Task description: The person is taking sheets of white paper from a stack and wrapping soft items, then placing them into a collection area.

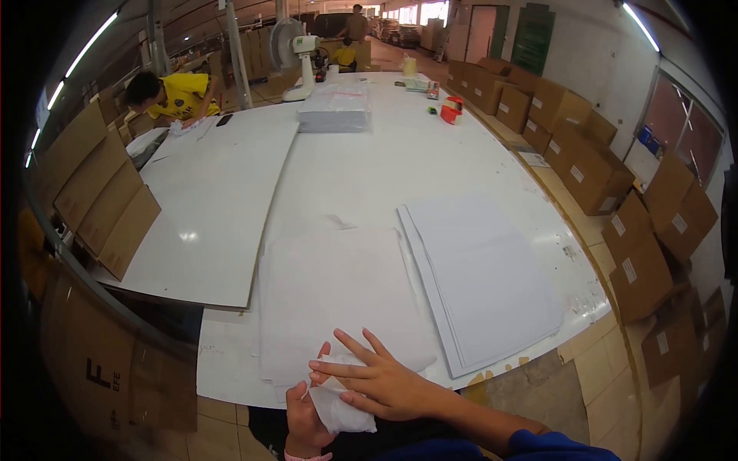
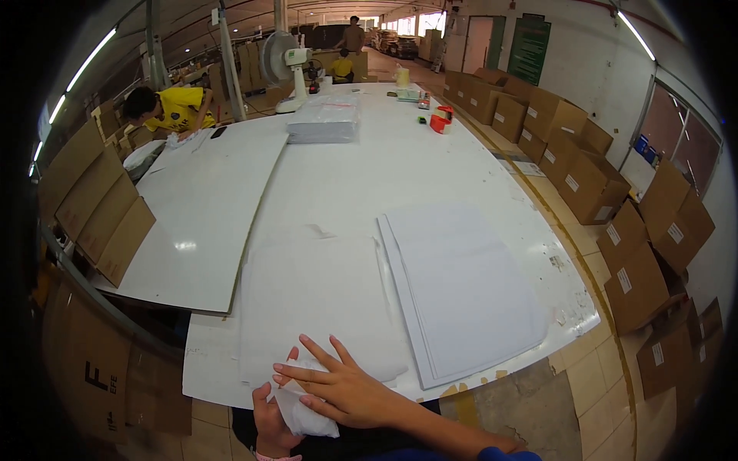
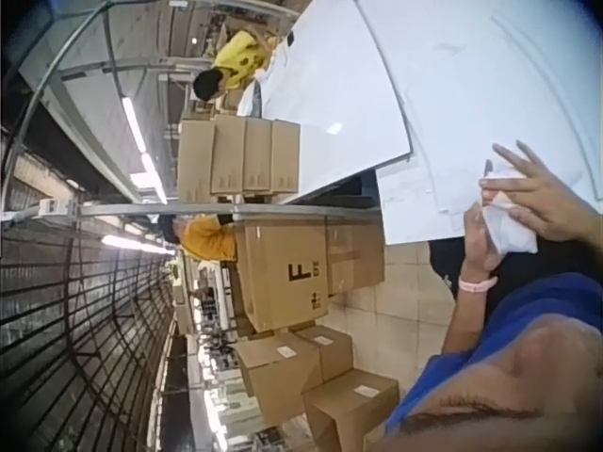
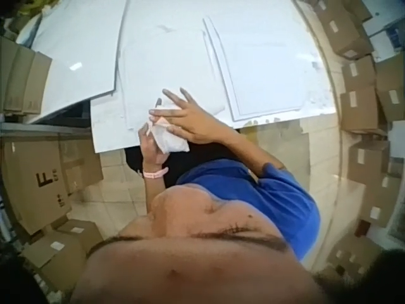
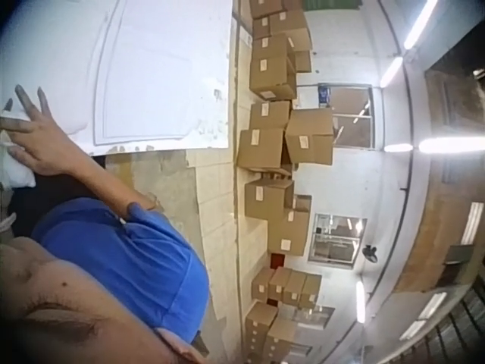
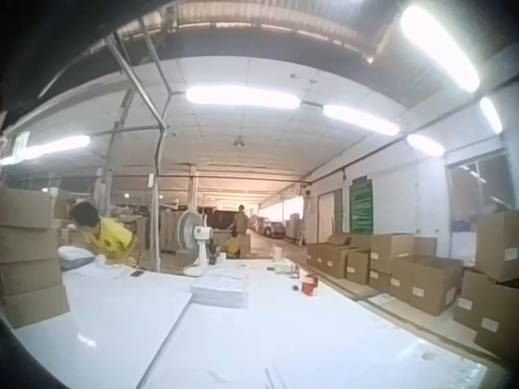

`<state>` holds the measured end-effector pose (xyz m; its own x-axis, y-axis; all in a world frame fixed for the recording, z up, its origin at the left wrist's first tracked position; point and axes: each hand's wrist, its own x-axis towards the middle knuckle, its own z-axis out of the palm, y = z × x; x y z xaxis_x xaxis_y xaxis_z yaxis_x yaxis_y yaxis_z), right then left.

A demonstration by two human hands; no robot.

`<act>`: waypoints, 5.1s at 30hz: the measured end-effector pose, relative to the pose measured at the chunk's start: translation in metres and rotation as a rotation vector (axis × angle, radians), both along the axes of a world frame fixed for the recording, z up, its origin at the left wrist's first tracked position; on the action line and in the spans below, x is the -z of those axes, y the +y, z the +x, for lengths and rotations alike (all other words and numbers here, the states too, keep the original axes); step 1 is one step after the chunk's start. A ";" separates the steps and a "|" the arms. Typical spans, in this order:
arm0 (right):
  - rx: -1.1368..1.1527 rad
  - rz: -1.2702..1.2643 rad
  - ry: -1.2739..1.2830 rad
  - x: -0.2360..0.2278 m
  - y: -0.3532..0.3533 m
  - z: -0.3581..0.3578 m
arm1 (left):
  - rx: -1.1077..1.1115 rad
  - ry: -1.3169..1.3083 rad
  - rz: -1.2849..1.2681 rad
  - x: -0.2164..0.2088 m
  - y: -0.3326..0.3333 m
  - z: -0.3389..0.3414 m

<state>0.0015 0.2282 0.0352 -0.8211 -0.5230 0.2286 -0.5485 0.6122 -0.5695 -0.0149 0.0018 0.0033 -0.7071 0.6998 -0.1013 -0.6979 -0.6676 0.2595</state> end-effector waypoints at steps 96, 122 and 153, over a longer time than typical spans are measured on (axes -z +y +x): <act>0.379 -0.860 -0.990 -0.026 -0.036 0.048 | -1.091 1.354 -0.917 -0.014 0.009 0.061; 0.306 -0.880 -0.632 0.030 -0.031 0.023 | -0.688 1.164 -0.770 -0.020 -0.017 0.048; 0.181 -0.877 -0.548 0.008 -0.104 0.001 | -0.479 0.877 -1.299 0.005 -0.125 0.046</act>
<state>0.0024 0.1240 0.0273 -0.9762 -0.2129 0.0412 -0.0228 -0.0879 -0.9959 0.0308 -0.1230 -0.0014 -0.9764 0.1835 0.1140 0.1510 0.2025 0.9676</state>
